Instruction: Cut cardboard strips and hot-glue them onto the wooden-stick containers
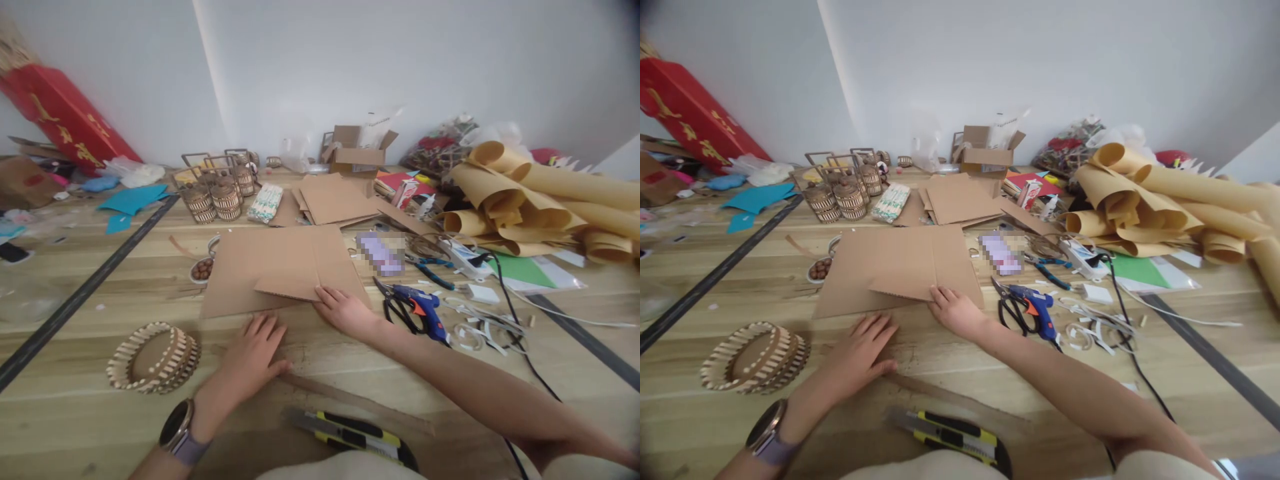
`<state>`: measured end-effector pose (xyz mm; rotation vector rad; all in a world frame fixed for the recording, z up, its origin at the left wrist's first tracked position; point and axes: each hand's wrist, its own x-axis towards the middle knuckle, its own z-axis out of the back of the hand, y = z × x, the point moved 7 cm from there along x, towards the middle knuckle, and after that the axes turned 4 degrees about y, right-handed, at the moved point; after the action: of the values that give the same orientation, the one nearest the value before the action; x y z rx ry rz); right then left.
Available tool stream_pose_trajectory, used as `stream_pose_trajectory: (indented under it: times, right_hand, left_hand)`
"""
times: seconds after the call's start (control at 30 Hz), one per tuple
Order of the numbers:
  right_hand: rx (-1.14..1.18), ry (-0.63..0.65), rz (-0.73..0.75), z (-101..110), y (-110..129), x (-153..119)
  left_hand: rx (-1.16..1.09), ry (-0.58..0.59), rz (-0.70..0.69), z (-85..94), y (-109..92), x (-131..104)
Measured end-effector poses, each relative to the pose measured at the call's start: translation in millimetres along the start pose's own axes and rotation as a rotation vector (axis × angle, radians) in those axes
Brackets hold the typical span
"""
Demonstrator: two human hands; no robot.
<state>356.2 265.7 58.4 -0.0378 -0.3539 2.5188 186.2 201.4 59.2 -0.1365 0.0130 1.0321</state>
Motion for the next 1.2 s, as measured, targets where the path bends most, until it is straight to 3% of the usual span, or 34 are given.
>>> stream_pose_trajectory:
  times: [0.17, 0.27, 0.43, 0.6, 0.73, 0.83, 1.03, 1.2]
  right_hand:
    - [0.029, 0.015, -0.014, -4.1, -2.3, -2.2]
    - [0.025, 0.017, -0.024, 4.5, -2.3, -5.6]
    - [0.051, -0.023, 0.019, 20.1, 16.7, -19.2]
    - [0.24, 0.051, 0.049, 8.4, 30.0, -31.3]
    - [0.481, 0.101, 0.017, 2.8, 19.2, -41.5]
    - [0.681, 0.051, 0.019, 4.1, 8.5, -46.6]
    - [0.821, 0.05, 0.112, 2.0, 5.0, -51.9]
    - [0.837, -0.062, 0.021, 33.1, -21.3, -63.1]
  left_hand:
    - [-0.031, -0.023, -0.091, 4.5, -25.1, -11.1]
    - [-0.04, 0.037, -0.108, 4.9, -37.7, -13.4]
    - [-0.037, 0.144, -0.076, -4.8, -43.6, -9.1]
    - [0.016, 0.168, -0.127, -13.6, -54.1, -8.6]
    - [0.033, 0.166, -0.175, -6.4, -67.3, -17.2]
    - [0.038, 0.125, -0.221, 3.5, -77.5, -22.6]
    - [0.052, 0.059, -0.259, 14.5, -82.2, -24.4]
    - [0.058, 0.093, -0.126, 20.9, -67.6, -12.8]
